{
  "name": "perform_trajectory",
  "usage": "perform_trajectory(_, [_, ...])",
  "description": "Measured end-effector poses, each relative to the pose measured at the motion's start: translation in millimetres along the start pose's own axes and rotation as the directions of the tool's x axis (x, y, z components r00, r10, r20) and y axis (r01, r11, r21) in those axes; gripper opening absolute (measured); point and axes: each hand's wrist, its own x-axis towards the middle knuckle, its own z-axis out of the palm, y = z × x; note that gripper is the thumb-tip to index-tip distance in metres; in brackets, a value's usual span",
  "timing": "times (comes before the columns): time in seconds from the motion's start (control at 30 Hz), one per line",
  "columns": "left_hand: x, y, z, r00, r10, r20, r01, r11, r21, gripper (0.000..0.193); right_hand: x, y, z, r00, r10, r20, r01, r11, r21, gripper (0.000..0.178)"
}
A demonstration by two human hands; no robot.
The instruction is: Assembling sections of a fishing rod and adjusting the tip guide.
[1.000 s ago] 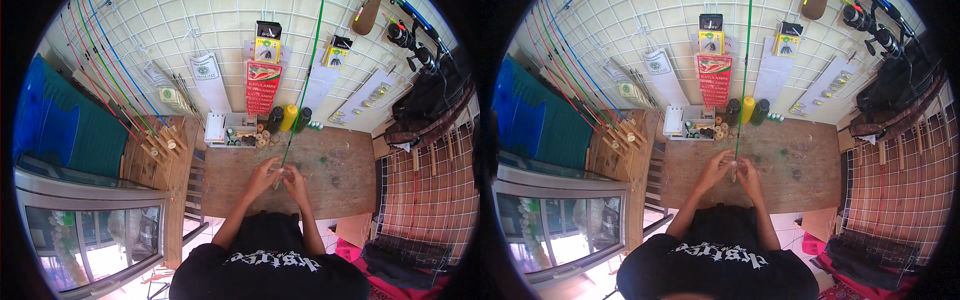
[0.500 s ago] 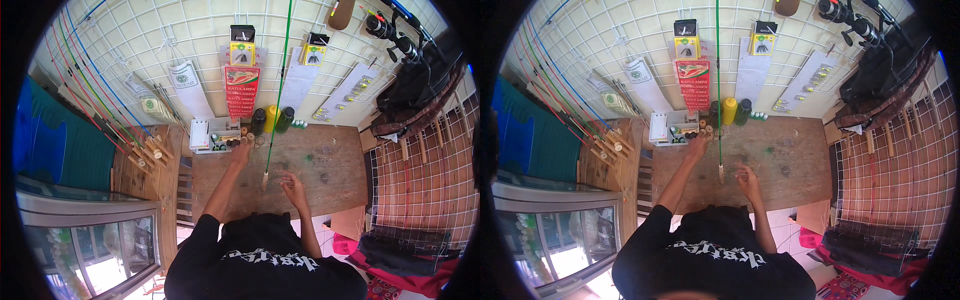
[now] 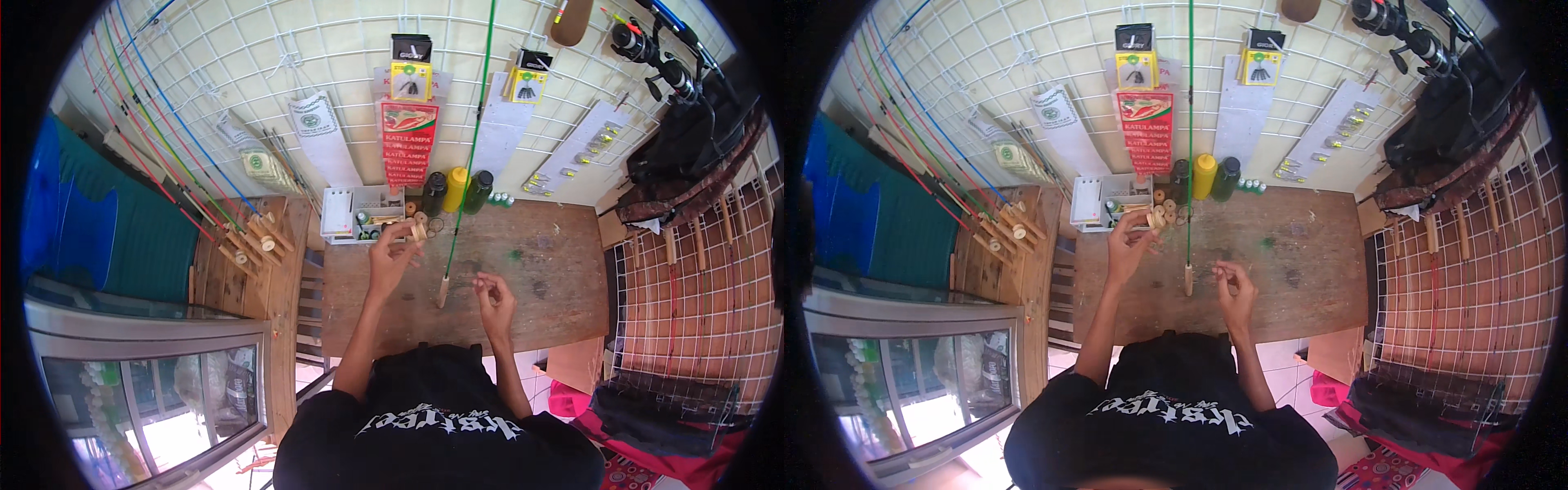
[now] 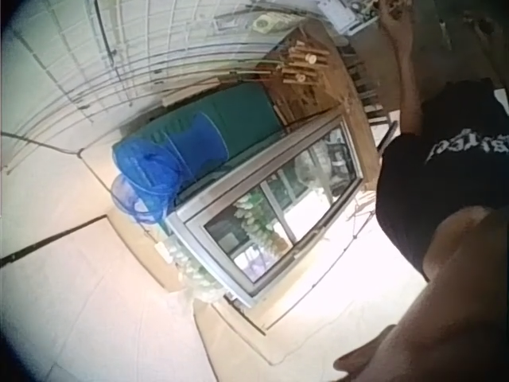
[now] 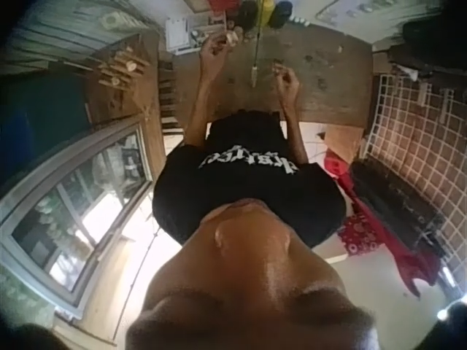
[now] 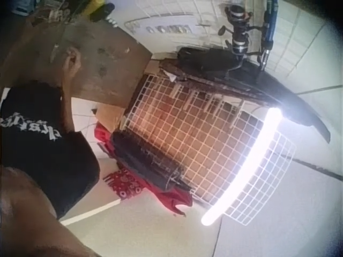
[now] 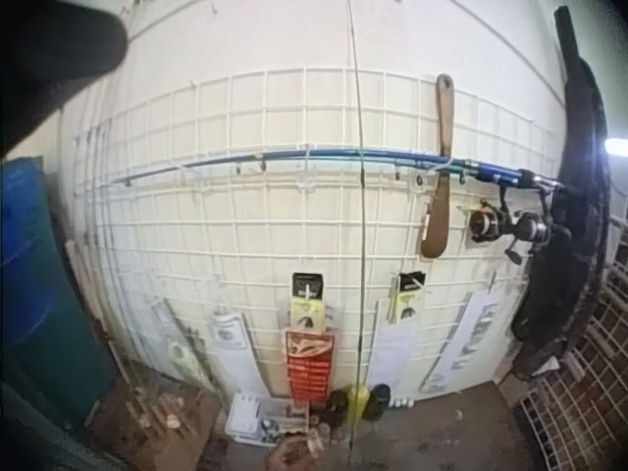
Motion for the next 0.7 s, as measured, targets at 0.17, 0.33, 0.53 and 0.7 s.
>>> perform_trajectory(0.17, [-41.2,42.5,8.2,0.992,0.130,0.010,-0.129,0.992,-0.009,0.032,7.6,-58.3,22.3,0.992,-0.054,0.113,0.031,0.981,0.190,0.016])
perform_trajectory(0.33, [-57.2,43.0,13.7,0.976,0.215,-0.019,-0.213,0.973,0.085,0.031,11.1,-87.8,37.3,0.976,-0.198,0.087,0.173,0.956,0.236,0.014])
perform_trajectory(0.53, [-62.2,42.0,26.9,0.943,0.324,-0.070,-0.319,0.945,0.073,0.039,8.5,-99.5,39.3,0.921,-0.388,0.039,0.388,0.922,0.006,0.018])
perform_trajectory(0.7, [-66.0,46.2,31.2,0.959,0.274,-0.075,-0.265,0.957,0.115,0.045,7.7,-97.7,36.6,0.896,-0.444,0.019,0.444,0.895,-0.049,0.020])
